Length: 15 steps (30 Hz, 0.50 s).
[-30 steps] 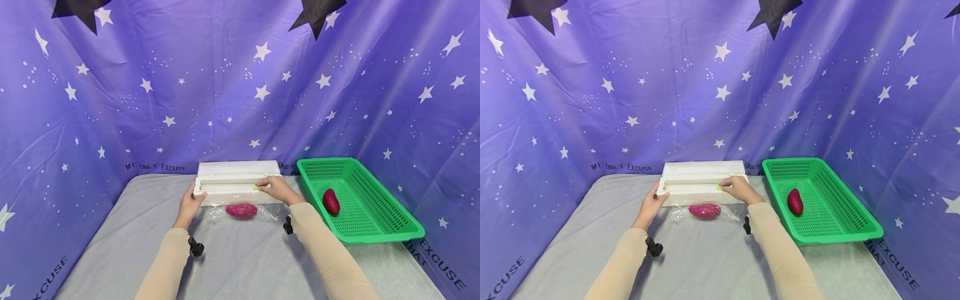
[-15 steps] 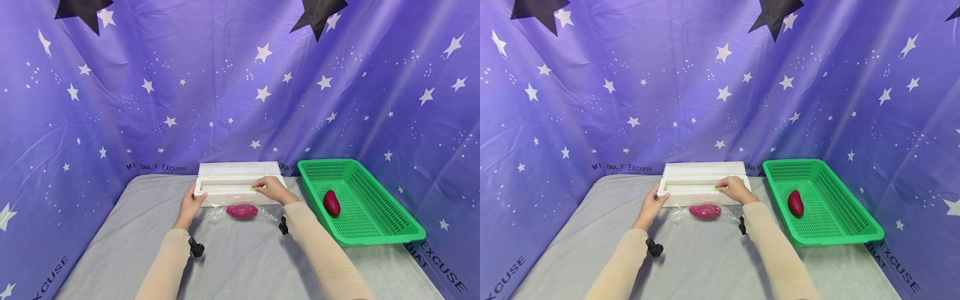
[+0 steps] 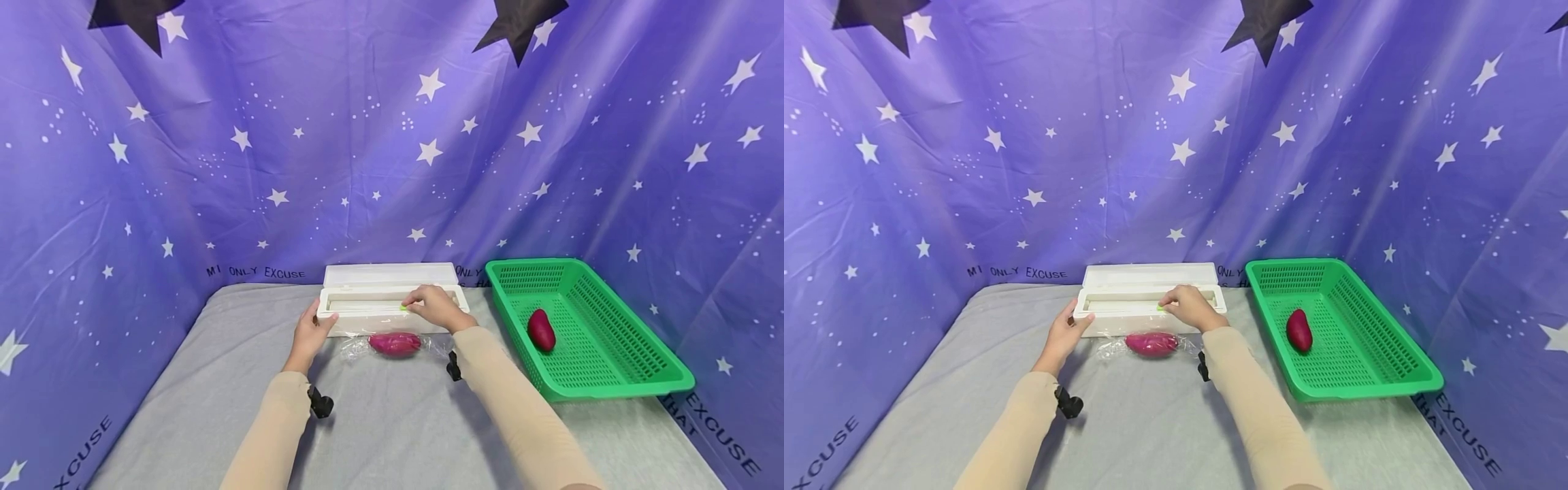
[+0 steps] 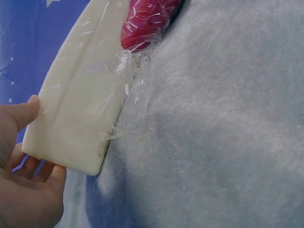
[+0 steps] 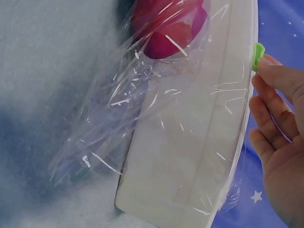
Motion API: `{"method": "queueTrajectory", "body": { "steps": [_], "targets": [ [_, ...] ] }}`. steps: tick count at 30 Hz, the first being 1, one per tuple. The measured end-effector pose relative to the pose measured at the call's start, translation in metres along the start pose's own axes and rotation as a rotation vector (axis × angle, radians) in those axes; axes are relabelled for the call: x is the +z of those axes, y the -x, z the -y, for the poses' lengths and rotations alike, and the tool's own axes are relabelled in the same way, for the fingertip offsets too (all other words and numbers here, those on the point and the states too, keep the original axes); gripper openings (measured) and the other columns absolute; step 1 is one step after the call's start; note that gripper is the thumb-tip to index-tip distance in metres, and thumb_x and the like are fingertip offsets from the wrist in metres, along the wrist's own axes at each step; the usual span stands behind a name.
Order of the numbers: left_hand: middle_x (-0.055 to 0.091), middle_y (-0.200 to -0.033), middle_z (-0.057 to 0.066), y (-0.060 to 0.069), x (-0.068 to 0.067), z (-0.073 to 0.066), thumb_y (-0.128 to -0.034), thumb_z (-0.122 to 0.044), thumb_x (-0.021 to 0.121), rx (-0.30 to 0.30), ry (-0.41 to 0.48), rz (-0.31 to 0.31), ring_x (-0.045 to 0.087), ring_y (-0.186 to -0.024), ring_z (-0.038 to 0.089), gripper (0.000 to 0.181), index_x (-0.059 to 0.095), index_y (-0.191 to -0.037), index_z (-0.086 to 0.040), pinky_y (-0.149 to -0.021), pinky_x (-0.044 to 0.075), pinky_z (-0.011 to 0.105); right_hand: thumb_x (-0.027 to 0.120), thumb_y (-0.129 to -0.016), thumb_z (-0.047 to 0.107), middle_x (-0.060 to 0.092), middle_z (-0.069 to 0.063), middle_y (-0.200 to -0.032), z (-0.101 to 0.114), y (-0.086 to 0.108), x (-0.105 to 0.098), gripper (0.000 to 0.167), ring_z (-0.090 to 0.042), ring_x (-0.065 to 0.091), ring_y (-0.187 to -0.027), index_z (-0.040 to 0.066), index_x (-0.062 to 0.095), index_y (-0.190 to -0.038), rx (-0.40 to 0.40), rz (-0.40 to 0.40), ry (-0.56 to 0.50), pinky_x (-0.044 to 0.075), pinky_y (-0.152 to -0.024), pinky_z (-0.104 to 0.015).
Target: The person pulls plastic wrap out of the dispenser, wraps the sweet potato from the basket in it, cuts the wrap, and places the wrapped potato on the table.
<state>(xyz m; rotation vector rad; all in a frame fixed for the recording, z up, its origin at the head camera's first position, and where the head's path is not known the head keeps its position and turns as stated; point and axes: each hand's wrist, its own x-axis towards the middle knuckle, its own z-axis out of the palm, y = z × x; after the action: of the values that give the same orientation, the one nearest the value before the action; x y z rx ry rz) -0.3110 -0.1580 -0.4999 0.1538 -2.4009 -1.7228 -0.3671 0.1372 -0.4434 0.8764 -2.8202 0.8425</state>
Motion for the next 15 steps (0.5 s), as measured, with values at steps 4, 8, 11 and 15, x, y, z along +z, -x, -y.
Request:
{"method": "queueTrajectory", "body": {
  "steps": [4,8,11,15],
  "targets": [
    [0.028,-0.155,0.029,0.000,0.001,0.000,-0.0983,-0.021,0.067,-0.004,0.002,-0.002,0.032,-0.141,0.044,0.073,0.028,-0.156,0.000,-0.116,0.029,0.049,0.072,-0.093,0.009,0.074,-0.002,-0.097,0.005,-0.002,0.001,0.011,-0.022,0.067,-0.094,0.008,0.079,-0.101,0.008,-0.001,-0.025,0.053,-0.090,-0.039],
    [0.027,-0.156,0.028,0.001,0.001,-0.001,-0.0987,-0.022,0.066,-0.009,0.004,0.003,0.031,-0.142,0.044,0.073,0.027,-0.156,0.000,-0.116,0.028,0.049,0.072,-0.092,0.007,0.075,-0.003,-0.094,0.010,-0.003,0.004,0.011,-0.020,0.068,-0.091,0.007,0.078,-0.101,0.010,-0.001,-0.049,0.054,-0.087,-0.036],
    [0.027,-0.155,0.029,0.000,0.000,-0.002,-0.0990,-0.021,0.065,-0.008,-0.002,0.004,0.031,-0.142,0.045,0.072,0.027,-0.156,0.000,-0.116,0.028,0.050,0.072,-0.092,0.007,0.075,-0.003,-0.093,0.013,-0.005,0.007,0.011,-0.019,0.068,-0.090,0.007,0.078,-0.101,0.000,-0.006,-0.045,0.054,-0.085,-0.035],
    [0.028,-0.155,0.030,0.000,0.000,-0.002,-0.0992,-0.021,0.065,-0.003,-0.013,0.005,0.031,-0.141,0.045,0.072,0.027,-0.156,0.001,-0.116,0.028,0.049,0.072,-0.092,0.007,0.075,-0.002,-0.093,0.016,-0.009,0.011,0.010,-0.019,0.068,-0.089,0.008,0.079,-0.100,-0.007,-0.011,-0.032,0.054,-0.085,-0.034]
  ]
}}
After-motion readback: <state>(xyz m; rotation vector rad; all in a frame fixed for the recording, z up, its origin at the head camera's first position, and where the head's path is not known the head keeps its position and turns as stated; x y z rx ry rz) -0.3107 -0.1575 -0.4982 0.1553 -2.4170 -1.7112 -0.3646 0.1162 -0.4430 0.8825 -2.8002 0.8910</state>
